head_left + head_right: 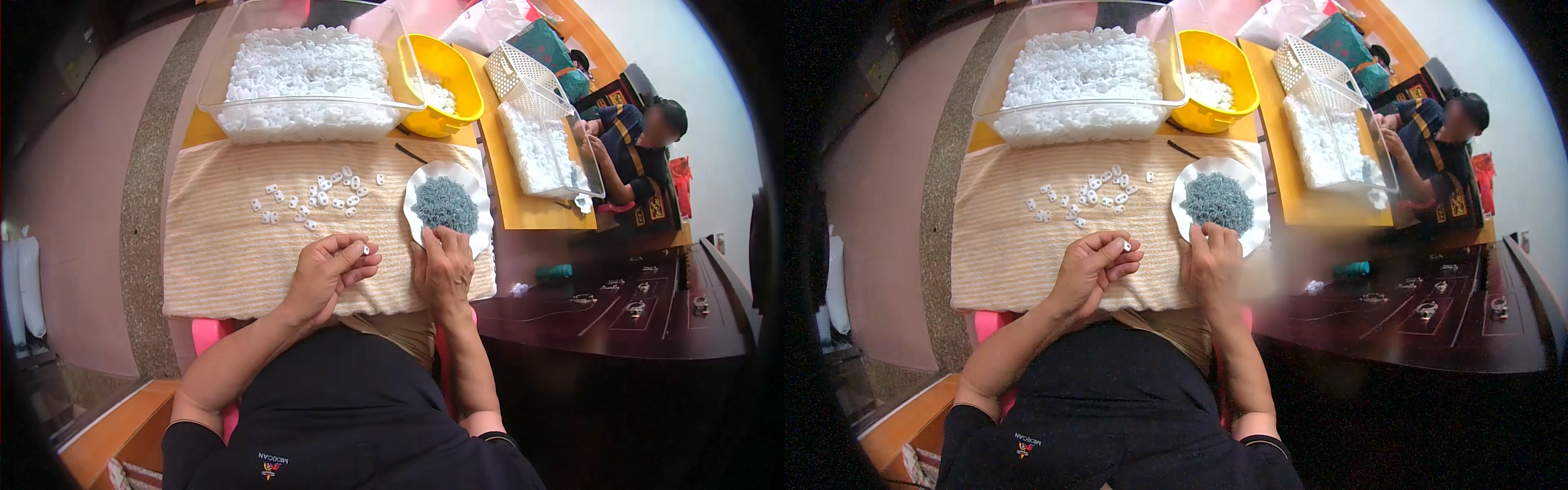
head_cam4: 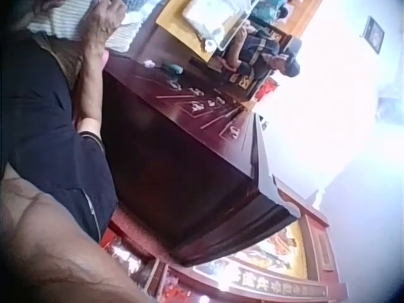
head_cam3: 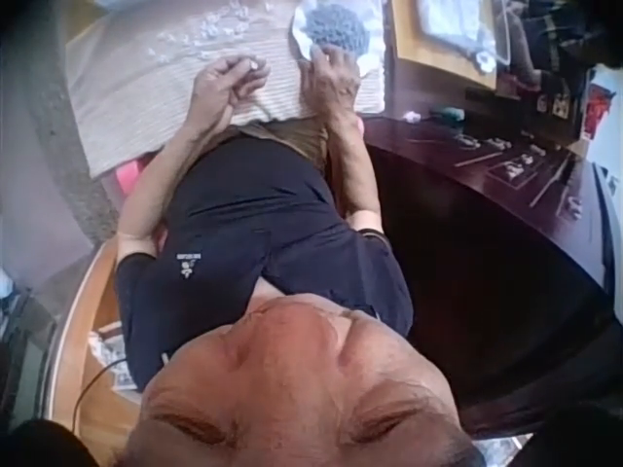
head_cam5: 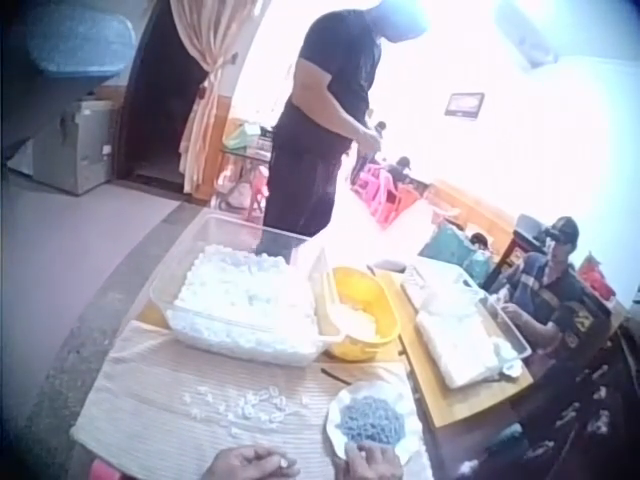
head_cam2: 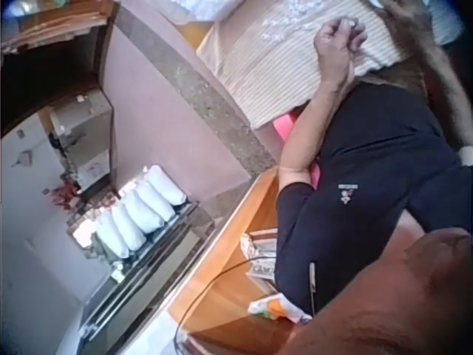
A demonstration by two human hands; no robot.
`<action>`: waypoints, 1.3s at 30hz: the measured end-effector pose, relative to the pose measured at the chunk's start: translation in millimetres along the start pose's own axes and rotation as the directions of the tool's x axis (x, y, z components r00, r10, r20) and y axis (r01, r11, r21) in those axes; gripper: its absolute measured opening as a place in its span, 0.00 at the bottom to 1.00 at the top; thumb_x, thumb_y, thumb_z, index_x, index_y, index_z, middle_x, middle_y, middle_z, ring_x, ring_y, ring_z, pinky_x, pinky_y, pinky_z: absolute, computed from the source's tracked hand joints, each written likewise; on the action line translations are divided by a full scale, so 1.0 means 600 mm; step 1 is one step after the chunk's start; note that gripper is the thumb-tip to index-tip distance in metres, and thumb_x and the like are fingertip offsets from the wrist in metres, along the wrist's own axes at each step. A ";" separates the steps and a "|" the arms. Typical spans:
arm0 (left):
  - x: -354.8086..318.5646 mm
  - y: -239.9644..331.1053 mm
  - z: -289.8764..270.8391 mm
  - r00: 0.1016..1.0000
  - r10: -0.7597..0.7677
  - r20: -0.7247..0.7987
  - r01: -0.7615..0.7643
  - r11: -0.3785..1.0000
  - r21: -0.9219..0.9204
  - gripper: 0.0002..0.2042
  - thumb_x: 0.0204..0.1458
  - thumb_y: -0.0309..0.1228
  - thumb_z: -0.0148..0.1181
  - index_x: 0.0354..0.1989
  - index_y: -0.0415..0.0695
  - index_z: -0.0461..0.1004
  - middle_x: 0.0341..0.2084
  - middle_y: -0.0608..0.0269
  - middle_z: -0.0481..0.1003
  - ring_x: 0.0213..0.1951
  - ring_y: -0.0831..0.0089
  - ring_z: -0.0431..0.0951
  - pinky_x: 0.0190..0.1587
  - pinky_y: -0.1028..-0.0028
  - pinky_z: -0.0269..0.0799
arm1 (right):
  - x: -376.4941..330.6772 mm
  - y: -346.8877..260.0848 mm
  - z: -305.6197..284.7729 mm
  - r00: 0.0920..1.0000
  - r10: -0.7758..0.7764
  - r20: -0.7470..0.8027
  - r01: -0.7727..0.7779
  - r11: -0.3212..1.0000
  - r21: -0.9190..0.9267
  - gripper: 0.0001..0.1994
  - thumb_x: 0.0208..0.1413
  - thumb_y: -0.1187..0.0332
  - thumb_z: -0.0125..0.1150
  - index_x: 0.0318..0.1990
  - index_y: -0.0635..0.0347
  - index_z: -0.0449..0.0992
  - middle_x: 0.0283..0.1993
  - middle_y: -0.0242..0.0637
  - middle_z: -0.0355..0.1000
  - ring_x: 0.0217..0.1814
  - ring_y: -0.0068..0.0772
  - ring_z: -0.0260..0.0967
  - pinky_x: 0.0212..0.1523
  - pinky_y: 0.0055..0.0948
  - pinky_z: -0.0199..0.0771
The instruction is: Assembling small white plastic pieces into grey circular components at a manual workstation.
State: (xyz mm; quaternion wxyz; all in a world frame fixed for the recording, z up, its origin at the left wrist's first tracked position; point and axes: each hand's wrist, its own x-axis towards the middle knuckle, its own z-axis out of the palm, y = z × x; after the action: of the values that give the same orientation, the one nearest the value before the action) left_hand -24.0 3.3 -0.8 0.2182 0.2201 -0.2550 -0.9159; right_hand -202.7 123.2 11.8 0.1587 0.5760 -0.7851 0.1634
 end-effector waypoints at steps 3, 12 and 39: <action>0.000 -0.001 0.000 1.000 -0.005 -0.012 0.005 1.000 0.001 0.09 0.59 0.28 0.55 0.44 0.36 0.72 0.39 0.55 0.77 0.40 0.71 0.79 0.44 0.75 0.78 | -0.005 0.006 0.009 1.000 -0.014 -0.026 0.014 1.000 0.014 0.14 0.46 0.71 0.62 0.41 0.63 0.73 0.41 0.40 0.68 0.43 0.43 0.64 0.40 0.39 0.66; 0.001 -0.001 0.000 0.998 -0.028 -0.047 0.029 0.999 0.025 0.09 0.58 0.27 0.56 0.45 0.36 0.72 0.39 0.56 0.77 0.39 0.72 0.79 0.44 0.75 0.78 | 0.005 -0.005 0.005 0.992 -0.048 -0.120 0.050 0.999 0.016 0.11 0.46 0.70 0.66 0.38 0.61 0.75 0.36 0.38 0.70 0.37 0.43 0.67 0.37 0.38 0.68; -0.002 -0.004 0.007 0.998 -0.027 -0.064 0.031 0.997 0.073 0.10 0.57 0.28 0.57 0.44 0.37 0.73 0.39 0.57 0.77 0.39 0.72 0.78 0.44 0.73 0.78 | 0.015 -0.003 0.019 0.982 -0.060 -0.181 0.074 0.995 0.068 0.05 0.43 0.75 0.64 0.28 0.59 0.74 0.30 0.35 0.70 0.33 0.40 0.68 0.34 0.36 0.68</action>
State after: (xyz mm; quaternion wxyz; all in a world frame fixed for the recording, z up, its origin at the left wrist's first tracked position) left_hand -25.7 7.3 1.3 0.2045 0.2603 -0.2786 -0.9015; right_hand -204.3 110.0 5.4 0.2123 0.5907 -0.7411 0.2383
